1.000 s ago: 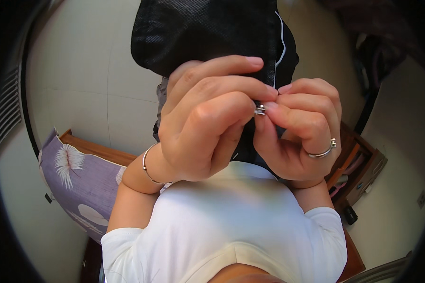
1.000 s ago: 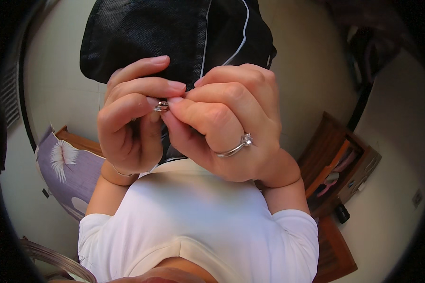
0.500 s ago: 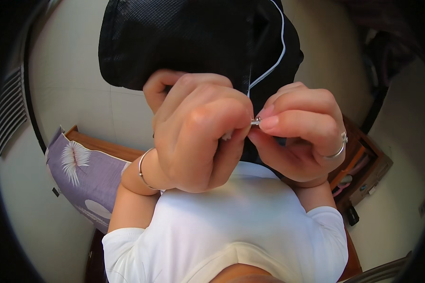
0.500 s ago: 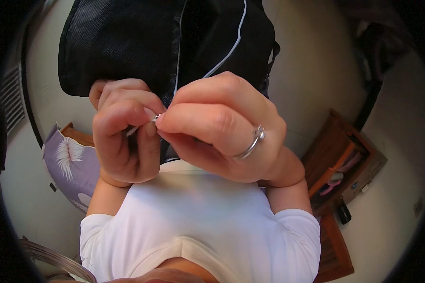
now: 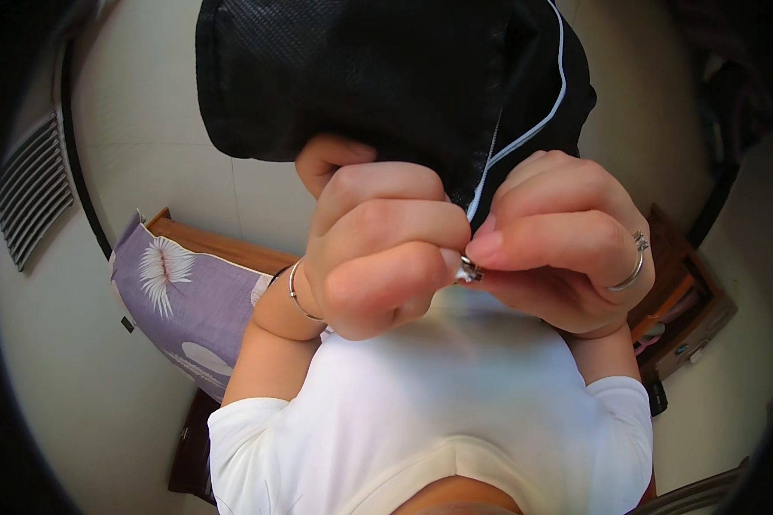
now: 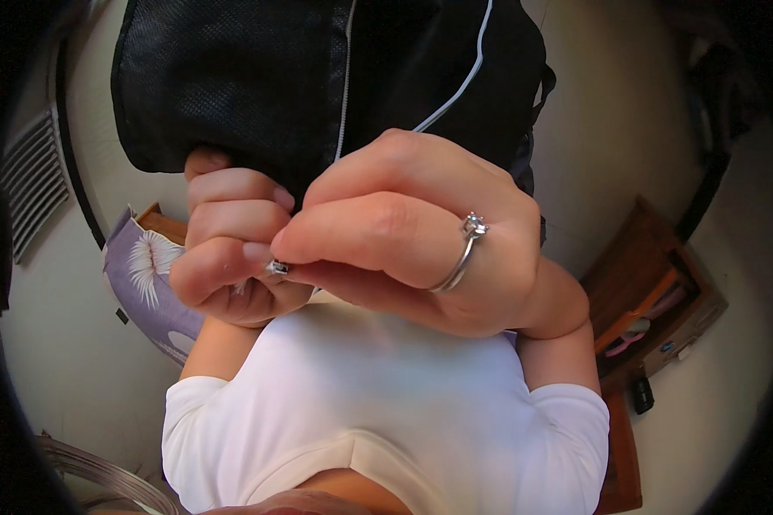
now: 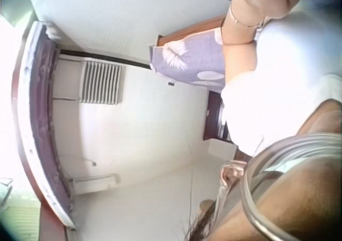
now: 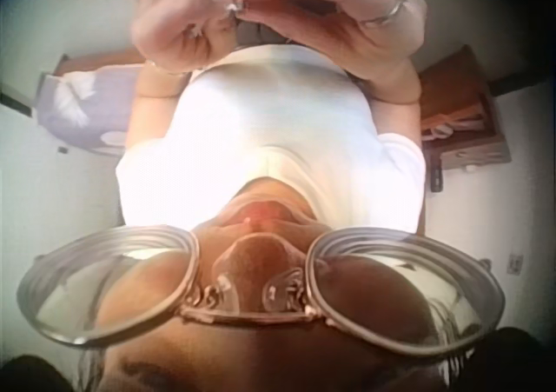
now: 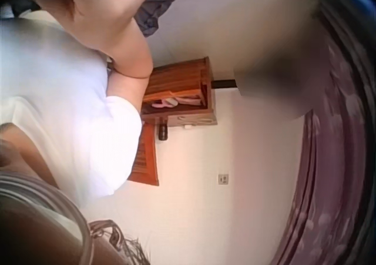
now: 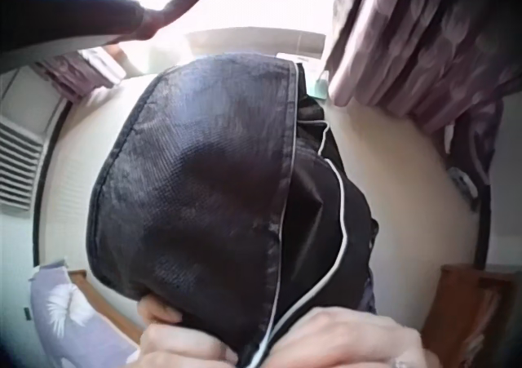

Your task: The person repairs a broken zipper on a black garment. They use a nail clipper to trim the frayed white zipper pull, then use a small metal tool to manipulate and reattach the zipper slider to the teeth. The person repeatedly tests the zipper's movement to ensure it functions correctly.

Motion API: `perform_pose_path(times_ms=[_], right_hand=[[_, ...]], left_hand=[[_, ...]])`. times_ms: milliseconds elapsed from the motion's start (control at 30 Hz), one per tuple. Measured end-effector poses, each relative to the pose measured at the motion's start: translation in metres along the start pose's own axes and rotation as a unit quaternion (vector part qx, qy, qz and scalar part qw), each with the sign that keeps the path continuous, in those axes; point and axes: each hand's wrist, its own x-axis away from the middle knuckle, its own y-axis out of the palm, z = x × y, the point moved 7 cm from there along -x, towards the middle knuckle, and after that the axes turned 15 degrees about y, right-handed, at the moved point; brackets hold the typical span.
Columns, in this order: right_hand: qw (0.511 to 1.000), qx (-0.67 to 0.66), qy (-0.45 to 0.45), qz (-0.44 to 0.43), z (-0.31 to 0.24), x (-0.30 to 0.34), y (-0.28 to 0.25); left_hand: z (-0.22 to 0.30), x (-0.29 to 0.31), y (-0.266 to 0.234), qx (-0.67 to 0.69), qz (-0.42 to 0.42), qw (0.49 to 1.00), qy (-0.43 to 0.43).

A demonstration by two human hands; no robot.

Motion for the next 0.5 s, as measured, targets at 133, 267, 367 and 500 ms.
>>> perform_pose_path(times_ms=[133,267,367,500], right_hand=[[0.999,-0.015,0.005,-0.039,0.0012,-0.0041,0.0040],[0.998,-0.016,0.014,-0.051,0.0009,-0.0045,0.0052],[0.998,-0.021,0.015,-0.049,0.0000,-0.0023,0.0046],[0.998,-0.030,0.022,-0.044,-0.0024,0.0001,0.0062]], left_hand=[[0.0014,0.0040,-0.0025,-0.024,0.029,0.999,0.027],[0.0034,0.0050,-0.0029,-0.046,0.039,0.997,0.044],[0.0062,0.0053,-0.0021,-0.060,0.051,0.995,0.053],[0.0098,0.0038,-0.0028,-0.071,0.051,0.995,0.055]])
